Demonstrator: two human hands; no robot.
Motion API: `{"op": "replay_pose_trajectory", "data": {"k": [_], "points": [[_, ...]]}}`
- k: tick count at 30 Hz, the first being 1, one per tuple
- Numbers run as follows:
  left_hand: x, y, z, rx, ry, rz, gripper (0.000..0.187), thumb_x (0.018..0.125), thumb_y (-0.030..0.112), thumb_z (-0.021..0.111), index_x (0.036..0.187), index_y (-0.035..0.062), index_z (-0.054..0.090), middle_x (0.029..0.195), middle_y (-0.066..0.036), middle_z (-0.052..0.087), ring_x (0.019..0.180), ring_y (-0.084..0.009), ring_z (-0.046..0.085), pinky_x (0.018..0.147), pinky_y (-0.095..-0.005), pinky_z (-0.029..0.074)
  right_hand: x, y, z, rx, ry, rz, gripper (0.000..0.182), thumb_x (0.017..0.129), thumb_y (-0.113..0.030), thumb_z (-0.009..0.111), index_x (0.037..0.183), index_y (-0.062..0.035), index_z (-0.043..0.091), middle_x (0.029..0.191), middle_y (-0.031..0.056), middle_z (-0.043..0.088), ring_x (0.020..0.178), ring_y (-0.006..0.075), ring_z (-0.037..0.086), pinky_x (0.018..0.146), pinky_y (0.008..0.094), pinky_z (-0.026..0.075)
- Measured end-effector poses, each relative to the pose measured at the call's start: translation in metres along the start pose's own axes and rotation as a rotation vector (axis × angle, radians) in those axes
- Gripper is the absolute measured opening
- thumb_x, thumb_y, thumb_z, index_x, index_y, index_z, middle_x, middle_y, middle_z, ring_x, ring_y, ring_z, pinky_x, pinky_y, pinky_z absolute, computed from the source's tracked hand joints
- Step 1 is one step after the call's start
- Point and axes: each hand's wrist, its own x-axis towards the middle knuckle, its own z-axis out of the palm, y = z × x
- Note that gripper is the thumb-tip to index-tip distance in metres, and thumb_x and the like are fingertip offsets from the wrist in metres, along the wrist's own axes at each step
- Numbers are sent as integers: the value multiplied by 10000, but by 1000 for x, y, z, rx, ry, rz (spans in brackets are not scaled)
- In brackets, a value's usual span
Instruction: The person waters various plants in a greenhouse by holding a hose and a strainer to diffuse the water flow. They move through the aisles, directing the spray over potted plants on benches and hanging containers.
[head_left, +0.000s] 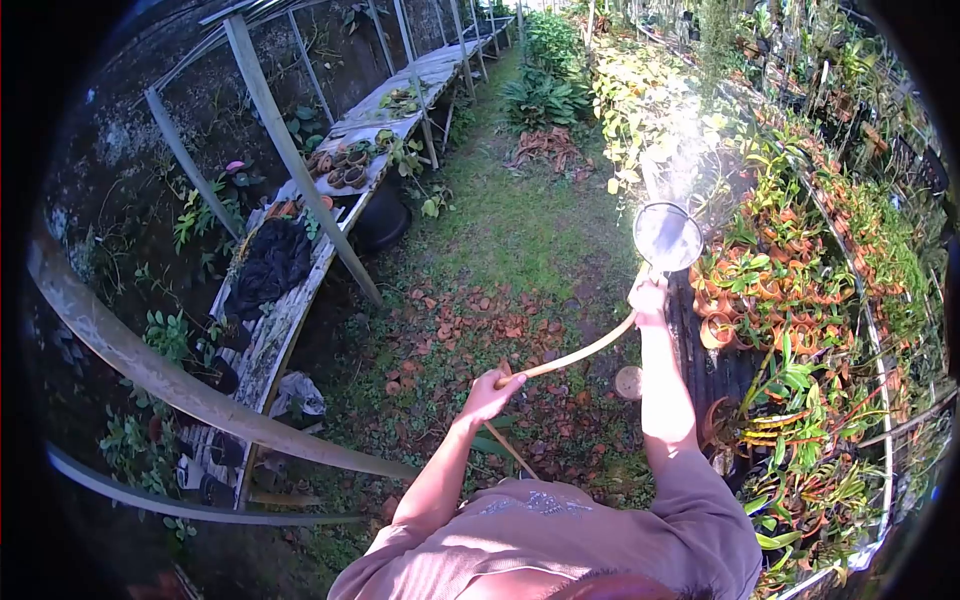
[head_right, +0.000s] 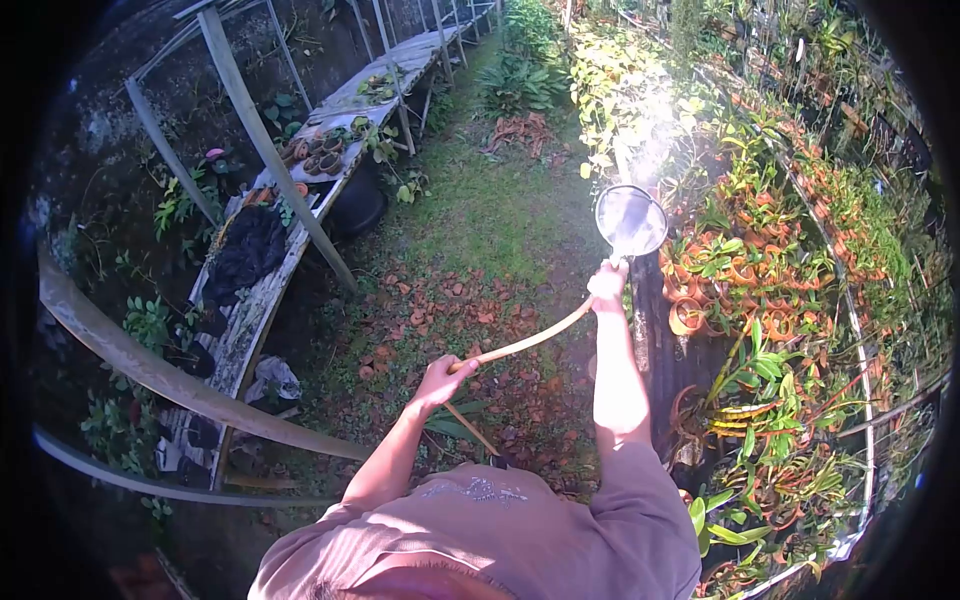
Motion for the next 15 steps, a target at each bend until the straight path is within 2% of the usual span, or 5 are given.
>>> {"op": "replay_pose_trajectory", "data": {"k": [4, 5, 10, 14, 15], "points": [[-31, -11, -7, 45, -26, -72, 585, 842, 605, 700, 758, 39, 579, 663, -12, 532, 631, -127, 469, 561, -322, 390, -34, 2, -8, -418, 150, -33, 235, 948, -67, 567, 1048, -191, 395, 626, -20, 422, 417, 122, 443, 344, 280, 358], [-41, -14, -11, 65, -39, -76, 588, 842, 611, 696, 767, 38, 588, 669, -9, 531, 638, -125, 466, 562, -319, 384, -42, 5, -7, -512, 162, -58, 104, 969, -220, 554, 968, -205, 452, 574, -17, 422, 416, 160, 468, 343, 328, 359], [-99, -51, -19, 95, 32, -54, 602, 841, 611, 690, 741, 30, 573, 674, -20, 511, 655, -125, 450, 575, -323, 383, -82, 6, -21, 214, -99, 493, 405, 927, -581, 421, 725, -235, 487, 483, -24, 425, 382, 221, 471, 357, 392, 368], [-162, -67, -25, 41, 77, -79, 573, 856, 560, 699, 710, 35, 521, 627, -10, 473, 630, -119, 430, 555, -322, 376, -135, 14, -14, 155, -259, 500, 416, 949, -565, 393, 703, -239, 476, 465, -35, 398, 365, 195, 443, 364, 366, 362], [-176, -72, -25, 11, 95, -74, 555, 855, 541, 711, 717, 38, 520, 623, 0, 475, 617, -107, 432, 541, -317, 372, -157, 13, -2, -146, -37, 335, 332, 986, -464, 408, 772, -216, 461, 478, -36, 375, 366, 169, 422, 361, 332, 357]]}}
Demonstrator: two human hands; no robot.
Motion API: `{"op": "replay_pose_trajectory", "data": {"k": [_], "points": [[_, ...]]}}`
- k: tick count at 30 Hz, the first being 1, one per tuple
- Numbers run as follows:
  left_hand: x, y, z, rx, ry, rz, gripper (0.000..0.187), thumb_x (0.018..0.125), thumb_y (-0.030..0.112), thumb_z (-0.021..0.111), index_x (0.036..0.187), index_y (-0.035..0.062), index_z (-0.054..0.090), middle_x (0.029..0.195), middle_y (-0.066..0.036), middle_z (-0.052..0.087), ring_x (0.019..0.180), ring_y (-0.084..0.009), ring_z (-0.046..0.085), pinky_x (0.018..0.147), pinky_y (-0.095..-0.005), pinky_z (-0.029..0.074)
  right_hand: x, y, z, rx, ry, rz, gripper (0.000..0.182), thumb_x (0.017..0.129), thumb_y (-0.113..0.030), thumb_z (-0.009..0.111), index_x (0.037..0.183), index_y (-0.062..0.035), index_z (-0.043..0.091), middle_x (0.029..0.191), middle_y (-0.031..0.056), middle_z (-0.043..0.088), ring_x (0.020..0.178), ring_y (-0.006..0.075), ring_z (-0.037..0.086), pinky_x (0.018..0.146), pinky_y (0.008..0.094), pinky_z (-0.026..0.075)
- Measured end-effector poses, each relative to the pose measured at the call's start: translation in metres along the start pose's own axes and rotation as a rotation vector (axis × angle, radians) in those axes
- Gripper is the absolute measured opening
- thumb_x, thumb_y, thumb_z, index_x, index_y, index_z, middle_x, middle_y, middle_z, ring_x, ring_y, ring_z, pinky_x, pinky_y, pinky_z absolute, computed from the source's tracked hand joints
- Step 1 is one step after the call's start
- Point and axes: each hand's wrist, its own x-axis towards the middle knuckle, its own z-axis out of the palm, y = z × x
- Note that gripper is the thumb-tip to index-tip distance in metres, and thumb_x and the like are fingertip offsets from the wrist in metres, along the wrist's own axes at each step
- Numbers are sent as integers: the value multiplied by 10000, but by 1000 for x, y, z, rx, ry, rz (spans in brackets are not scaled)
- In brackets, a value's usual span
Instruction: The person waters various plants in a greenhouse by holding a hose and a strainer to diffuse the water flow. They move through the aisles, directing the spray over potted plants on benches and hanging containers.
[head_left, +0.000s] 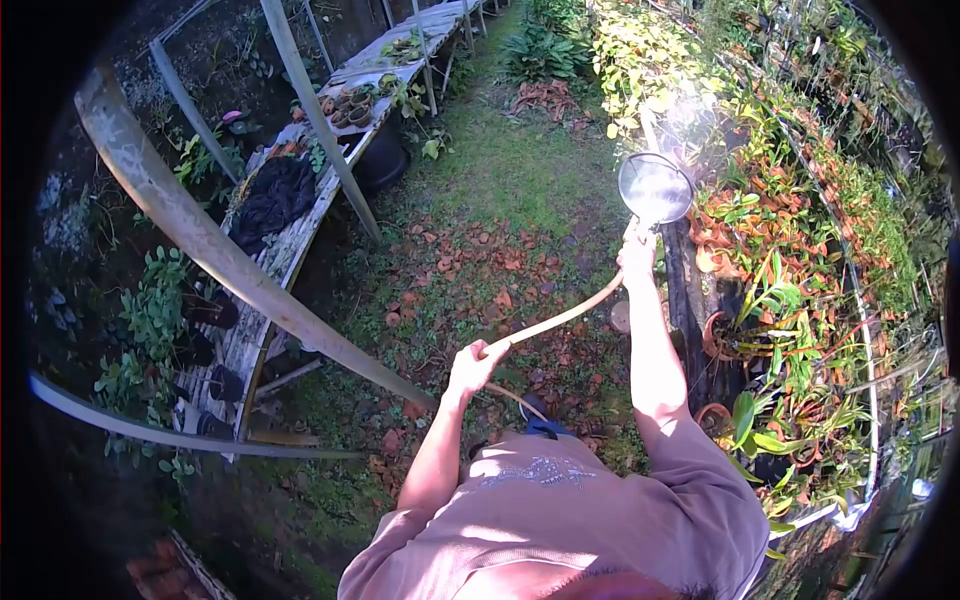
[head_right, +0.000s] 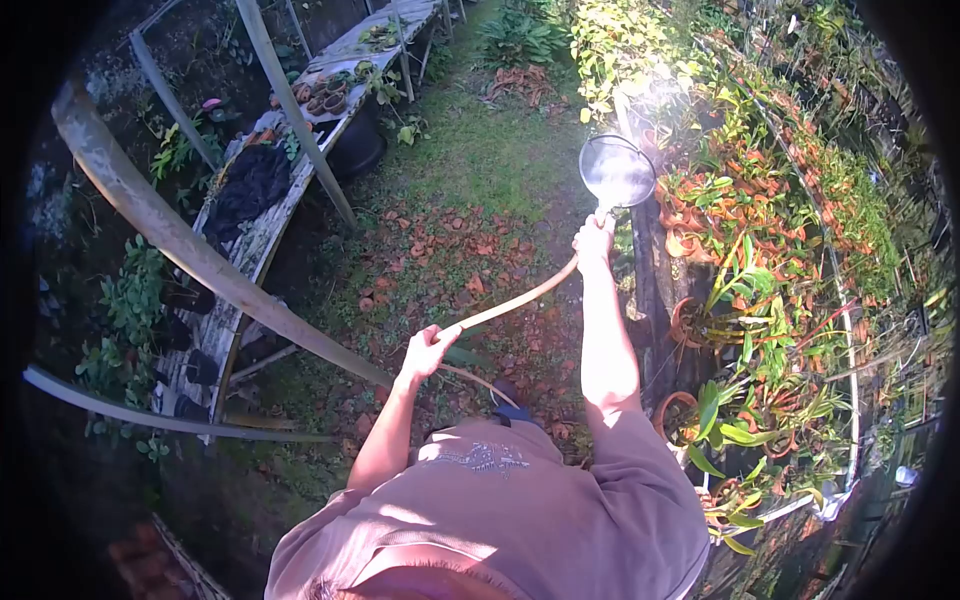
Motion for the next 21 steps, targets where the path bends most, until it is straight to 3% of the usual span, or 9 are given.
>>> {"op": "replay_pose_trajectory", "data": {"k": [3, 4, 7, 8, 12, 15, 16, 21], "points": [[-26, -17, -5, -37, 32, 35, 534, 850, 528, 726, 735, 43, 534, 617, 11, 487, 612, -88, 439, 533, -310, 375, -58, 13, 16, -69, 173, -192, 193, 1000, -353, 435, 869, -213, 440, 497, -38, 352, 369, 152, 407, 366, 298, 361], [-35, -19, -7, -30, 51, 41, 492, 848, 488, 750, 747, 52, 546, 615, 23, 504, 601, -69, 437, 525, -293, 369, -70, 22, 19, -292, 265, -308, 87, 1001, -266, 453, 937, -228, 407, 511, -43, 347, 364, 144, 393, 355, 282, 353], [-57, -22, -11, -177, 15, 92, 445, 850, 436, 770, 753, 55, 561, 613, 26, 512, 592, -58, 430, 520, -272, 361, -100, 24, 4, -131, 226, -201, 198, 998, -351, 431, 838, -237, 409, 496, -42, 341, 351, 148, 379, 337, 297, 325], [-60, -26, -8, -188, 46, 122, 419, 849, 403, 780, 760, 54, 566, 613, 35, 510, 580, -49, 423, 508, -263, 350, -100, 18, -9, 67, 73, -57, 318, 986, -440, 400, 735, -247, 378, 481, -42, 329, 341, 152, 362, 325, 312, 297], [-70, -24, -8, -140, 49, 101, 421, 852, 396, 776, 769, 41, 566, 609, 29, 505, 572, -48, 418, 497, -263, 344, -131, 14, -18, 185, -47, -49, 332, 993, -432, 406, 707, -268, 369, 482, -53, 325, 354, 146, 374, 334, 304, 317], [-74, -18, -4, -88, 78, 141, 412, 858, 379, 773, 763, 42, 557, 610, 37, 494, 580, -55, 415, 509, -264, 351, -136, 9, -20, 66, 44, -110, 349, 969, -472, 400, 702, -250, 362, 483, -61, 324, 351, 156, 363, 327, 323, 289], [-73, -18, -3, -85, 67, 135, 410, 858, 373, 774, 760, 42, 553, 618, 36, 498, 594, -57, 421, 523, -265, 361, -137, 6, -21, 168, -28, -97, 297, 986, -406, 404, 740, -246, 364, 513, -51, 342, 357, 148, 361, 329, 317, 296], [-37, -1, 10, -135, 10, 212, 394, 857, 337, 780, 746, 48, 536, 660, 27, 515, 670, -68, 450, 596, -271, 399, -121, -18, -36, 48, 8, -201, 230, 1000, -363, 416, 798, -260, 383, 548, -51, 352, 369, 138, 373, 334, 298, 321]]}}
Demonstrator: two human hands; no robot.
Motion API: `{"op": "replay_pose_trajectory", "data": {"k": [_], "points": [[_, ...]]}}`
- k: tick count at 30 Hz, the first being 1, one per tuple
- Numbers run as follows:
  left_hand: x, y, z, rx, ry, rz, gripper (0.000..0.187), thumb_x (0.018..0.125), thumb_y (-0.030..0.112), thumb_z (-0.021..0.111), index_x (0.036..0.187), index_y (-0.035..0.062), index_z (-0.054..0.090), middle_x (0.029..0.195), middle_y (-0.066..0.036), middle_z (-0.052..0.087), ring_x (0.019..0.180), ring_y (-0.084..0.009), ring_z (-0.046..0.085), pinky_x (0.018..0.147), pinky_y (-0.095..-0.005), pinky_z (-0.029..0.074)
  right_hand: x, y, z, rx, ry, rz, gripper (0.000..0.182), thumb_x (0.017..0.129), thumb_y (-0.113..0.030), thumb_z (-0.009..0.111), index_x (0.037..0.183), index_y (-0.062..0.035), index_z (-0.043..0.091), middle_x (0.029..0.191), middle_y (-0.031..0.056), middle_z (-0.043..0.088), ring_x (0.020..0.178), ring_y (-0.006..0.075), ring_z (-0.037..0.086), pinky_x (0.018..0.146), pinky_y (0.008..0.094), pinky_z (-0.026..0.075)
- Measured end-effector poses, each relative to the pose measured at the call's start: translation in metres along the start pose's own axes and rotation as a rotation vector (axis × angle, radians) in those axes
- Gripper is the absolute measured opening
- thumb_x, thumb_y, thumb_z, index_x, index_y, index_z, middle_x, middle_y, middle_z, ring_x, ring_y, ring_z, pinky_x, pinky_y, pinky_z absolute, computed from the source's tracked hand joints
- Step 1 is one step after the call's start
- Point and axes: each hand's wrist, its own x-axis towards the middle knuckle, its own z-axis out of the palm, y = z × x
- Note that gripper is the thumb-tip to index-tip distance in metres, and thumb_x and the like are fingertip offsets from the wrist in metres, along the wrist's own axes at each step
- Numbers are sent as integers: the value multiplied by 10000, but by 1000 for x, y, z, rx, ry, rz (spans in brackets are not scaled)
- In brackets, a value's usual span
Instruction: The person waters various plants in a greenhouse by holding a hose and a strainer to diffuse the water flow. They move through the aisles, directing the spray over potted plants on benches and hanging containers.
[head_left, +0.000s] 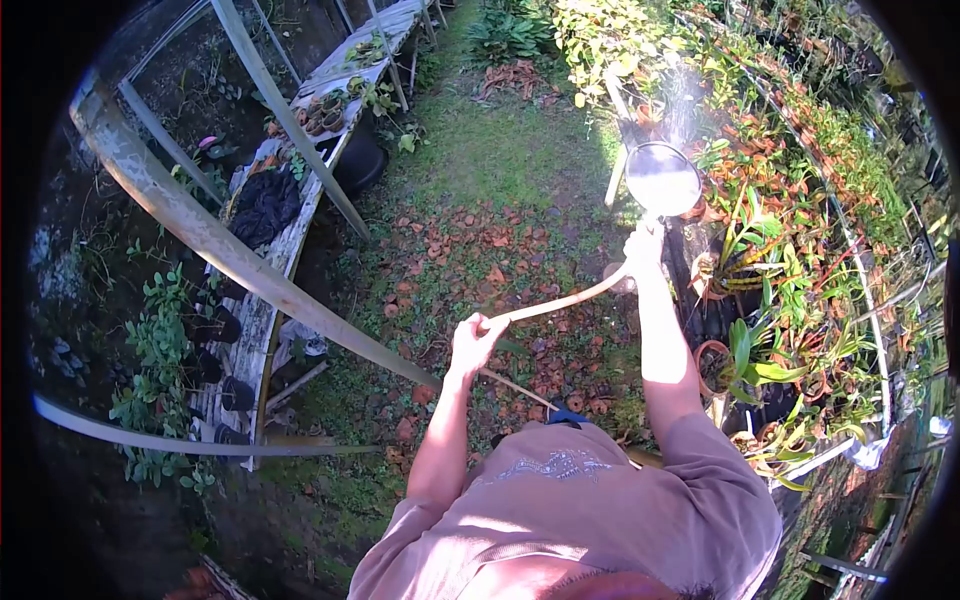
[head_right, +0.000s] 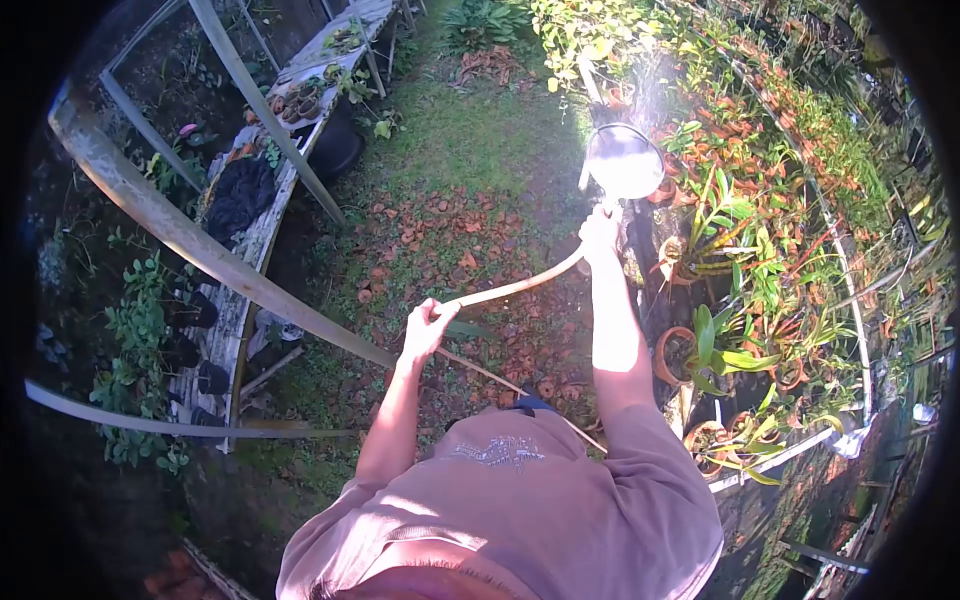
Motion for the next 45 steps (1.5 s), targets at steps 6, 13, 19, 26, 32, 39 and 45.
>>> {"op": "replay_pose_trajectory", "data": {"k": [6, 13, 19, 26, 32, 39, 45], "points": [[48, 47, 30, 54, -68, 44, 375, 853, 319, 785, 764, 47, 544, 714, 6, 588, 714, -74, 509, 655, -277, 437, 52, -43, -51, 380, -259, -44, 265, 1013, -390, 419, 796, -241, 446, 556, -69, 368, 401, 117, 403, 363, 276, 351], [69, 43, 61, 141, -136, 25, 386, 855, 390, 774, 796, 51, 600, 732, -2, 639, 738, -70, 549, 677, -276, 450, 73, -65, -68, 185, -123, -74, 229, 1000, -414, 441, 838, -254, 466, 574, -35, 400, 420, 131, 422, 368, 294, 344], [51, 21, 65, 173, -85, -78, 514, 804, 550, 759, 777, 49, 647, 657, -24, 610, 642, -102, 544, 619, -300, 460, 55, -42, -43, 65, 7, -111, 99, 997, -175, 493, 1014, -240, 421, 596, -41, 394, 387, 103, 398, 315, 249, 316], [-9, 17, 42, 172, -33, -162, 454, 846, 441, 773, 729, 66, 547, 618, 42, 479, 609, -66, 407, 533, -276, 352, 7, -6, -32, -56, 105, -116, 94, 991, -139, 504, 994, -207, 440, 570, -42, 364, 384, 110, 407, 317, 245, 329], [-72, 12, 21, 63, -14, -103, 398, 860, 356, 780, 730, 65, 542, 620, 58, 481, 607, -41, 388, 523, -250, 314, -61, 1, -31, 32, 21, -101, 125, 982, -127, 501, 937, -204, 413, 553, -47, 359, 368, 95, 389, 310, 256, 318], [-173, -6, 2, 146, 75, 7, 425, 852, 373, 775, 779, -6, 596, 658, -47, 597, 608, -104, 501, 561, -305, 425, -142, 21, -51, 33, -25, -169, 70, 1007, -189, 474, 950, -189, 434, 674, -54, 403, 415, 83, 393, 332, 228, 328], [-227, -9, -8, 229, -17, -67, 497, 838, 480, 763, 752, 14, 613, 631, -36, 590, 604, -98, 519, 560, -305, 428, -244, 3, -43, -276, 218, -220, 95, 998, -220, 504, 1077, -205, 451, 644, -35, 431, 395, 101, 424, 328, 223, 351]]}}
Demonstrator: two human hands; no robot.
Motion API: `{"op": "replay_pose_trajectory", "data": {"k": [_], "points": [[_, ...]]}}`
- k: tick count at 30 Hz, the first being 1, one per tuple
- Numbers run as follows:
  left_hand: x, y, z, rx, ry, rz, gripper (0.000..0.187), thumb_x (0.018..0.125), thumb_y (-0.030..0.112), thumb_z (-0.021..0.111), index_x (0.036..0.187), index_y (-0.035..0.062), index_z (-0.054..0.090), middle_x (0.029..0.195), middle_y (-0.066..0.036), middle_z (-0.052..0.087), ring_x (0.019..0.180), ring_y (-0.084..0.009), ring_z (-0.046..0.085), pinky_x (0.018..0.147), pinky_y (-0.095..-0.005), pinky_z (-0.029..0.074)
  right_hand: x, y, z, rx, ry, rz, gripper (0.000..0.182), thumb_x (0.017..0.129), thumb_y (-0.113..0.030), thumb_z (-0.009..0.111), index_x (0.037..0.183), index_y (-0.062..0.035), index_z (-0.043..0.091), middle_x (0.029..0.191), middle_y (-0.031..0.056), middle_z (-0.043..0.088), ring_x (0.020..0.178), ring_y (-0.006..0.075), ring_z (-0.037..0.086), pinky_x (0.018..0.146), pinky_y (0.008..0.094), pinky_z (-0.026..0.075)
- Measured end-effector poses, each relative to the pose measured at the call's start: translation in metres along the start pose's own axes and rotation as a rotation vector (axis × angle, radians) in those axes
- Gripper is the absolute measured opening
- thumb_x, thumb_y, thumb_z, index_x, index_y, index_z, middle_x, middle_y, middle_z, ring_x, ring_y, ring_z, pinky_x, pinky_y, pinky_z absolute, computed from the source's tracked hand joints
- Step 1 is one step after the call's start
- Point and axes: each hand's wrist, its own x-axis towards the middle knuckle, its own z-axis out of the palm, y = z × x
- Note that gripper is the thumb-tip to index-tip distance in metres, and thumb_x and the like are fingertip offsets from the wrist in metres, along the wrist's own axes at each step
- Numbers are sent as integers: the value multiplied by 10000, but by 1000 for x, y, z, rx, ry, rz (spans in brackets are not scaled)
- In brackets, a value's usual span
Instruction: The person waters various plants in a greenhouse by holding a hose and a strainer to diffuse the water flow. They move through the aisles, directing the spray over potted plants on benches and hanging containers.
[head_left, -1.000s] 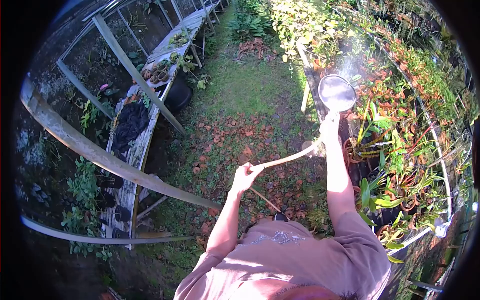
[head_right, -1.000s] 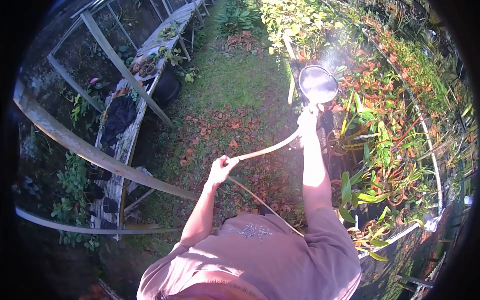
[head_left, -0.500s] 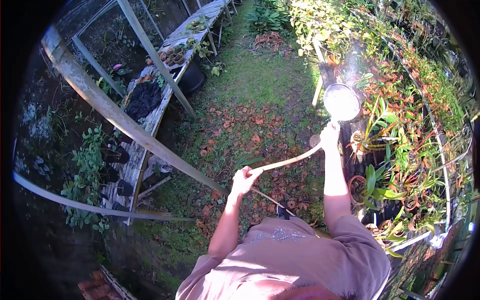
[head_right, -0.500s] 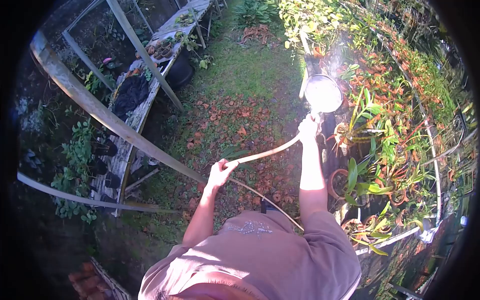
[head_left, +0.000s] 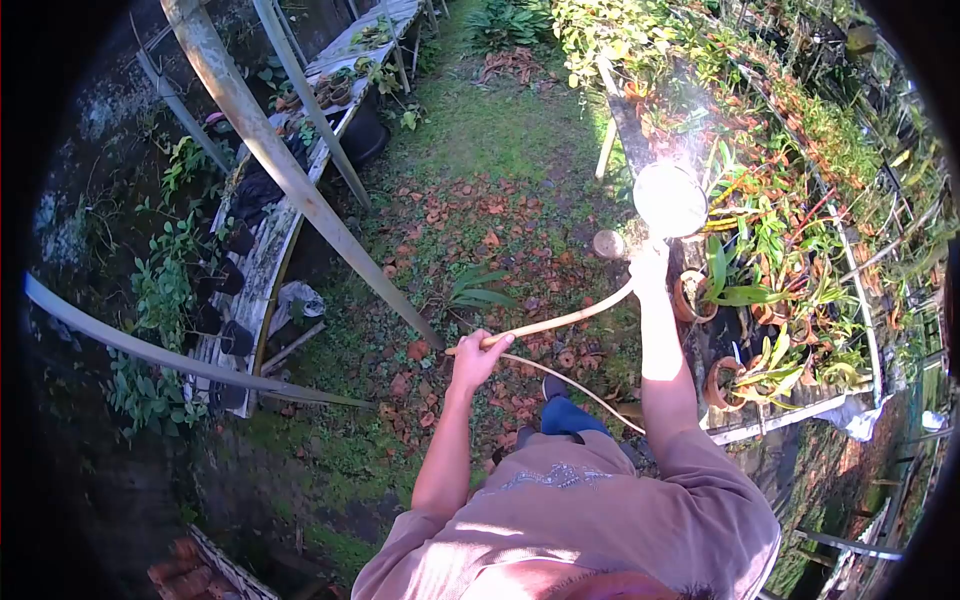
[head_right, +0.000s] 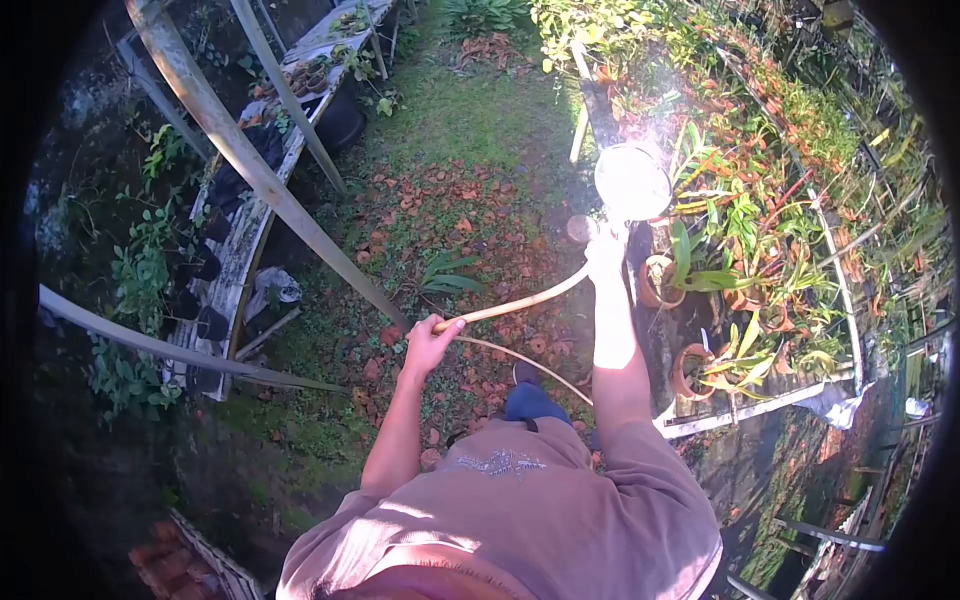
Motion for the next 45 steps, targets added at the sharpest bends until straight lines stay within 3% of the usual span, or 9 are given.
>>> {"op": "replay_pose_trajectory", "data": {"k": [3, 8, 18, 21, 22, 25, 33, 37, 45], "points": [[-27, 2, -1, -29, -74, -83, 505, 838, 492, 759, 749, 17, 613, 625, -29, 585, 601, -91, 512, 560, -296, 426, -26, -12, -30, 389, -147, 222, 112, 1012, -253, 469, 907, -219, 481, 549, -37, 394, 395, 123, 431, 337, 266, 343], [-70, -11, 16, -7, -49, -66, 492, 836, 477, 769, 742, 22, 607, 613, -12, 561, 578, -95, 490, 538, -308, 419, -48, -2, -53, 120, -60, 77, 164, 1027, -342, 414, 909, -242, 468, 558, -32, 371, 385, 134, 397, 337, 277, 341], [-138, 11, 46, -26, 53, -78, 517, 838, 491, 762, 761, 6, 603, 619, -51, 572, 503, -133, 527, 463, -306, 425, -67, -31, -87, 497, -370, 449, 336, 968, -487, 480, 774, -212, 497, 576, -28, 434, 458, 135, 457, 410, 297, 387], [-171, 12, 79, -38, 112, -115, 495, 838, 475, 764, 775, 6, 620, 627, -45, 576, 570, -124, 503, 530, -323, 407, -48, -16, -120, 555, -386, 523, 268, 984, -530, 421, 931, -281, 505, 563, -40, 424, 457, 138, 472, 405, 304, 382], [-181, 12, 89, -49, 131, -123, 474, 849, 452, 761, 777, 4, 623, 622, -32, 566, 581, -109, 488, 533, -315, 400, -79, -56, -104, 764, -519, 600, 309, 932, -472, 542, 757, -219, 578, 610, -28, 525, 516, 135, 542, 448, 272, 433], [-217, 31, 101, -70, 201, -132, 440, 865, 411, 757, 787, -2, 627, 625, -17, 559, 597, -92, 472, 542, -303, 396, -59, -48, -118, 463, -658, 545, 333, 921, -484, 556, 748, -201, 575, 606, -28, 522, 545, 138, 561, 461, 268, 442], [-292, 43, 115, 14, 332, -167, 489, 825, 447, 774, 820, -20, 630, 748, -128, 577, 708, -238, 538, 666, -392, 447, -119, -67, -87, 420, -578, 530, 98, 1016, -224, 492, 961, -230, 412, 618, -51, 374, 426, 91, 406, 346, 237, 307], [-323, 57, 115, -31, 365, -178, 445, 869, 393, 748, 807, -29, 620, 620, -36, 541, 612, -102, 442, 555, -307, 389, -149, -81, -80, 274, -562, 447, 121, 1008, -182, 516, 1033, -205, 399, 655, -41, 411, 432, 85, 414, 347, 226, 321], [-382, 36, 104, -75, 423, -260, 457, 875, 410, 744, 812, -26, 622, 597, -10, 507, 581, -95, 428, 510, -303, 347, -215, -87, -55, 37, -590, 264, 107, 1006, -149, 501, 1056, -181, 413, 675, -44, 422, 438, 70, 407, 355, 221, 330]]}}
